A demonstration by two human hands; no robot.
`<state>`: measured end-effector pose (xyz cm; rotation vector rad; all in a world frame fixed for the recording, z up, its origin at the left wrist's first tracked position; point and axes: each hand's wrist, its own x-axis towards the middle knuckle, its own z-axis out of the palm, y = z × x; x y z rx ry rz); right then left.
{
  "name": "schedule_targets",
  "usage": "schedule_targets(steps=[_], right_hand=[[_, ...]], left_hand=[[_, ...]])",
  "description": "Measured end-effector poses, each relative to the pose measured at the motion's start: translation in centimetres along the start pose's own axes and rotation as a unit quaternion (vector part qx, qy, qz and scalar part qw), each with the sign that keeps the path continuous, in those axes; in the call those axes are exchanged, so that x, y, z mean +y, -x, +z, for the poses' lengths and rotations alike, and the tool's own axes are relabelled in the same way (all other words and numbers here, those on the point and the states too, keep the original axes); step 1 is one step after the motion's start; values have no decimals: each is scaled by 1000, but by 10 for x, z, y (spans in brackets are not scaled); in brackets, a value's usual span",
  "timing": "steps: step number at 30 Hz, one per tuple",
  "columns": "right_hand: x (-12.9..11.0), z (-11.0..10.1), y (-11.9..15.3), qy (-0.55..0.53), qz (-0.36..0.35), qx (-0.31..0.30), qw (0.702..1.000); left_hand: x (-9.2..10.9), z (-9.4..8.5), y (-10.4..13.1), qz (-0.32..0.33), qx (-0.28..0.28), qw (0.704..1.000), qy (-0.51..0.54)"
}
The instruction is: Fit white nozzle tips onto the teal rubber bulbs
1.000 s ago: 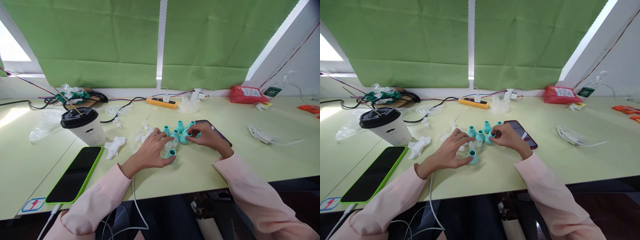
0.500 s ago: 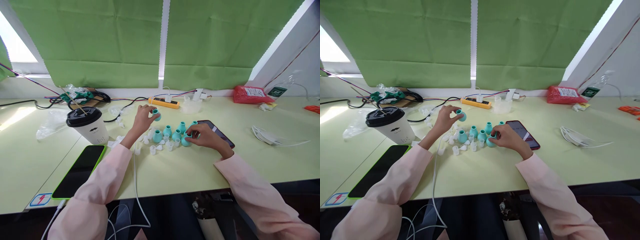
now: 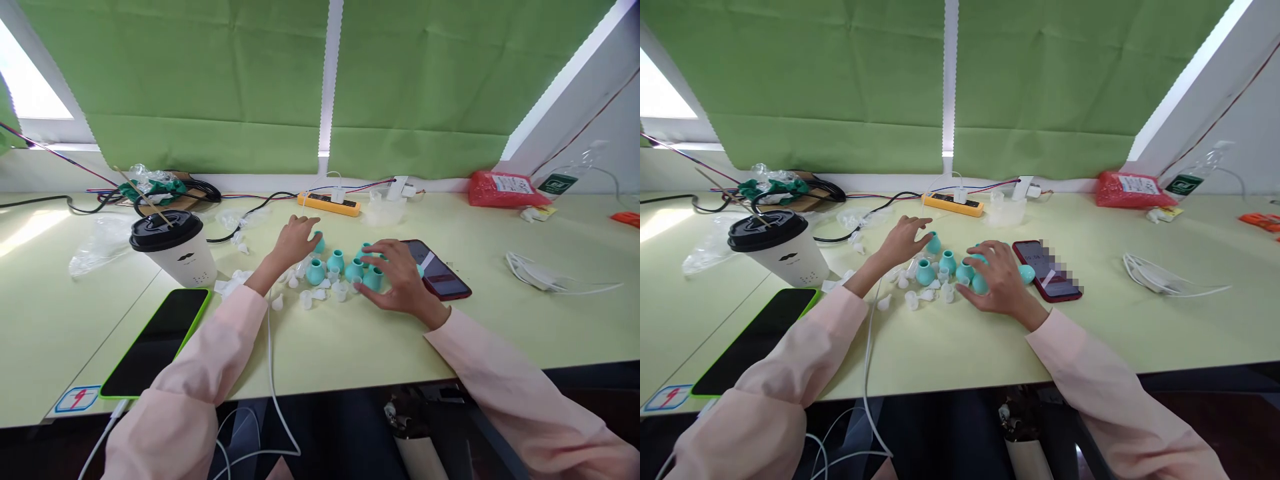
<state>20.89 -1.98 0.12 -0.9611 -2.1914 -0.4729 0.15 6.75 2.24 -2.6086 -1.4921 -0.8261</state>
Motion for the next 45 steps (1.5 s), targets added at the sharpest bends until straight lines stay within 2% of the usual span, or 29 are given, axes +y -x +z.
schedule_targets(steps=[4, 6, 8, 10, 12, 15, 19, 22, 25, 28, 32, 45], right_hand=[[-21, 8, -3, 77, -26, -106, 991], [-26, 14, -2, 76, -36, -130, 988], [-29, 19, 1, 49, -38, -123, 990], [-30, 22, 5, 10, -26, -85, 996], [-33, 23, 10, -24, -18, -34, 999], [-40, 25, 15, -71, -50, -7, 996], [-47, 28, 15, -166, -99, -59, 979], [-46, 31, 15, -213, -55, -84, 972], [-44, 32, 14, -229, -19, -108, 967], [-43, 30, 14, -251, -20, -134, 958], [-44, 27, 12, -259, -9, -141, 955], [-43, 28, 12, -247, 3, -153, 957]], left_hand=[[19, -36, 25, 35, 49, 997, 50], [29, -48, 42, 57, 21, 997, 57], [35, -52, 58, 101, -39, 992, 58], [37, -49, 72, 140, -113, 984, 8], [35, -43, 79, 137, -166, 975, -55], [27, -35, 81, 112, -201, 967, -105], [15, -28, 77, 100, -195, 969, -109], [14, -24, 76, 109, -177, 971, -114], [22, -19, 80, 116, -160, 974, -115], [30, -12, 84, 122, -179, 970, -110], [34, -5, 87, 82, -215, 964, -130], [37, -8, 85, 44, -200, 964, -171]])
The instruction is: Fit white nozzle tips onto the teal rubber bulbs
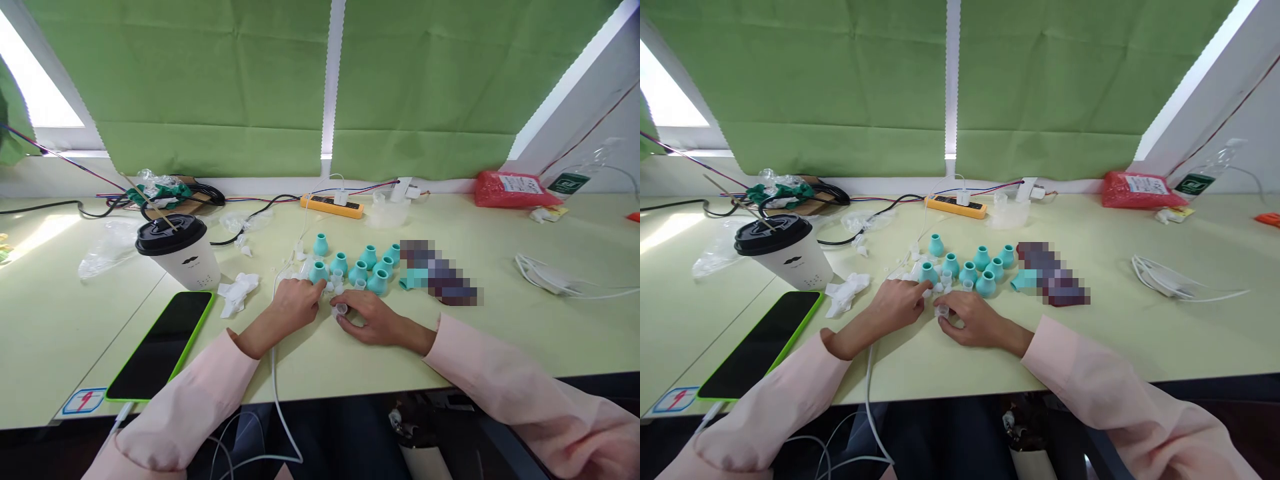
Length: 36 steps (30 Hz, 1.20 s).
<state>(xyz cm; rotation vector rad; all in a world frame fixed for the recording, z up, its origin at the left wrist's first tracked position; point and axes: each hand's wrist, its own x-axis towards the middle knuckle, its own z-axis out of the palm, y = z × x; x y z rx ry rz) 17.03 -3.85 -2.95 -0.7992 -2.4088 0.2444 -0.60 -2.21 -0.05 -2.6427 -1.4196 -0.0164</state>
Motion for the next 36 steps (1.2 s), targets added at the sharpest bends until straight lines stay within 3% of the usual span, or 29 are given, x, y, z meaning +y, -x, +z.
schedule_targets(steps=[9, 12, 15, 22, 30, 36], right_hand=[[-1, 2, 1, -3, -7, 37, 999], [-2, 3, 3, -10, 20, 35, 999], [-2, 4, 4, -55, 65, 31, 996], [-1, 2, 3, -141, 141, 71, 977], [-7, -1, 1, -263, 186, 45, 946], [-9, 0, -1, -302, 197, 50, 931]], left_hand=[[5, -10, 4, -27, 24, 999, 3], [5, -8, 3, -27, 26, 999, 21], [4, -4, 2, -25, 33, 998, 47], [-1, 7, -2, -21, -13, 997, 78], [2, 6, -4, 25, 5, 997, 70], [1, 7, -6, 8, 4, 998, 64]])
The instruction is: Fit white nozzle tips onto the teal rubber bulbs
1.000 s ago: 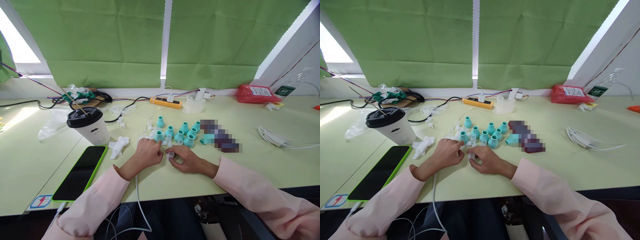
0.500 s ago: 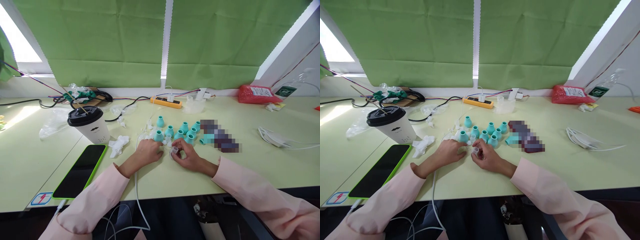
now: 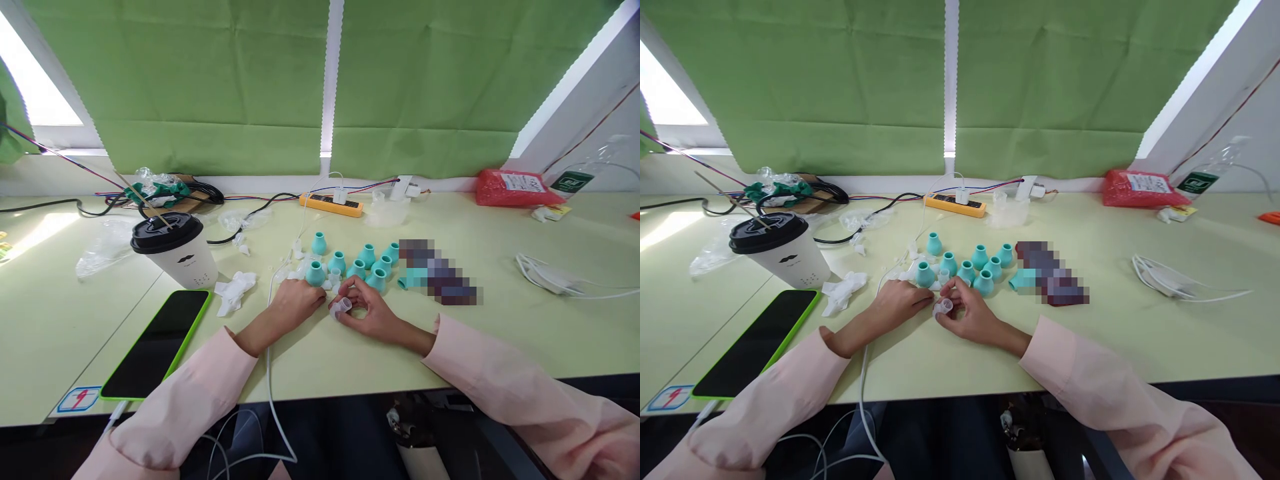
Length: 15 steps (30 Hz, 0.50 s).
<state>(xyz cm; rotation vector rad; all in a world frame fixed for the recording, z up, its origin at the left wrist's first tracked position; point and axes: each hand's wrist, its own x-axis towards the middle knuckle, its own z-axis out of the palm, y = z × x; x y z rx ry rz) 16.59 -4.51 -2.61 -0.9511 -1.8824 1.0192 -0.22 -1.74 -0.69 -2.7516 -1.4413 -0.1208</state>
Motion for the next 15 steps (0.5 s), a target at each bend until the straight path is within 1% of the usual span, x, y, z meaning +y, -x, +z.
schedule_targets(steps=[2, 8, 12, 15], right_hand=[[0, 0, 0, -14, 12, -3, 1000], [3, -4, -4, -57, 68, -48, 995], [5, -6, -7, -113, 117, -62, 985], [7, -5, -9, -147, 136, -56, 978]], left_hand=[[0, 1, 1, -2, 5, 1000, -6], [2, 0, 3, 18, 7, 1000, -5], [4, 2, 0, 27, -9, 1000, 3], [5, 5, -1, 20, -3, 1000, -1]])
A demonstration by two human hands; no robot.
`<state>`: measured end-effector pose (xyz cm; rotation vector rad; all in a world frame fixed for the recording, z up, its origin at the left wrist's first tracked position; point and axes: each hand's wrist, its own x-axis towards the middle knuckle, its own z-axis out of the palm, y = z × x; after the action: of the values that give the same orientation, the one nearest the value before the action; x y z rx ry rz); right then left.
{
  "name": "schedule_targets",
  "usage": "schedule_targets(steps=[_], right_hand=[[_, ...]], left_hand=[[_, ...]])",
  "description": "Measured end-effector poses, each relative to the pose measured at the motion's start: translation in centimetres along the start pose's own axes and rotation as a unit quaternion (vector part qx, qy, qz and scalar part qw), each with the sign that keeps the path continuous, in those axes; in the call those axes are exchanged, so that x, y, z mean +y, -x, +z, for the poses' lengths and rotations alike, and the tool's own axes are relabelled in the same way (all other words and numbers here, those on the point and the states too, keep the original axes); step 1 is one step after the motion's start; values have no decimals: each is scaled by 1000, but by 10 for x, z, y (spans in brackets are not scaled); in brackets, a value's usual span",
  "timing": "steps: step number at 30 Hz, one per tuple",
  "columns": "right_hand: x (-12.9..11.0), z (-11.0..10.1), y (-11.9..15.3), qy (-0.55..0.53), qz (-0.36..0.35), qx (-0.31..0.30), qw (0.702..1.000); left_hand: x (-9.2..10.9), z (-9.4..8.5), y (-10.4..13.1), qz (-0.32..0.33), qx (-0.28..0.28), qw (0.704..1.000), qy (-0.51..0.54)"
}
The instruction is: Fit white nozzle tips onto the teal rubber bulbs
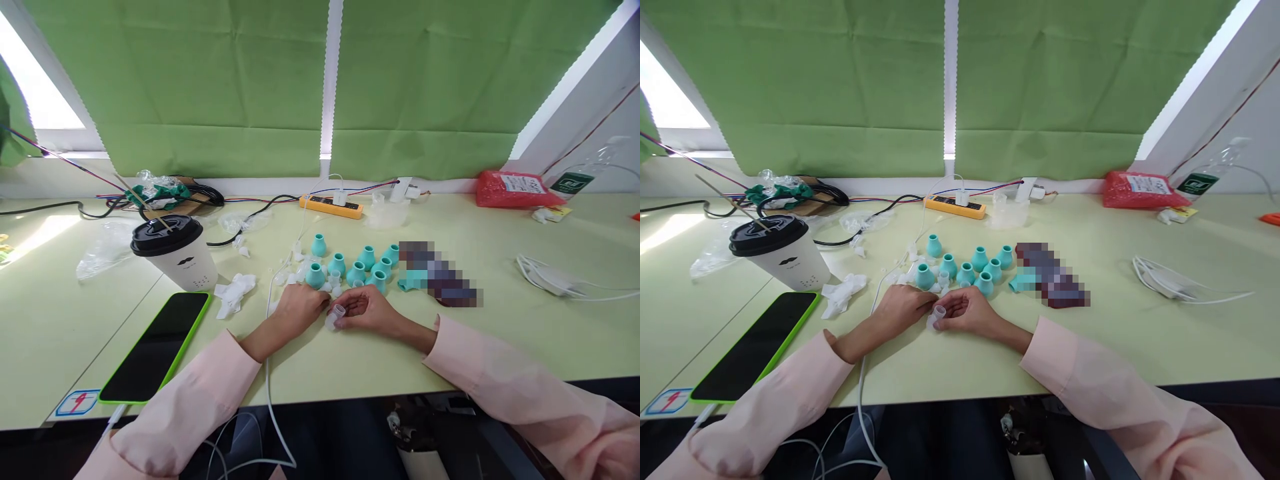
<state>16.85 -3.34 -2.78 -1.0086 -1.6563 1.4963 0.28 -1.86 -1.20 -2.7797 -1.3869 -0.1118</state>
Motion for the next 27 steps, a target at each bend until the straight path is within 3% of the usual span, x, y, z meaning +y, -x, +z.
schedule_targets(steps=[4, 7, 9, 11, 14, 17, 27], right_hand=[[2, 0, 0, 5, -4, 41, 999], [4, -1, 0, 6, -11, 69, 998], [5, -1, 1, -4, -12, 84, 996], [5, -1, 1, -16, -7, 95, 995], [5, 0, 2, -30, 0, 102, 994], [5, 1, 3, -39, 0, 108, 993], [4, 2, 2, -56, -10, 115, 992]], left_hand=[[0, 0, 2, -24, 23, 999, 23], [1, -5, 4, -38, 56, 986, 151], [2, -8, 5, -33, 51, 954, 293], [2, -10, 4, -29, 14, 903, 429], [-1, -9, 2, -44, -50, 829, 555], [-3, -8, 1, -63, -79, 794, 600], [-4, -10, 1, -81, -87, 755, 645]])
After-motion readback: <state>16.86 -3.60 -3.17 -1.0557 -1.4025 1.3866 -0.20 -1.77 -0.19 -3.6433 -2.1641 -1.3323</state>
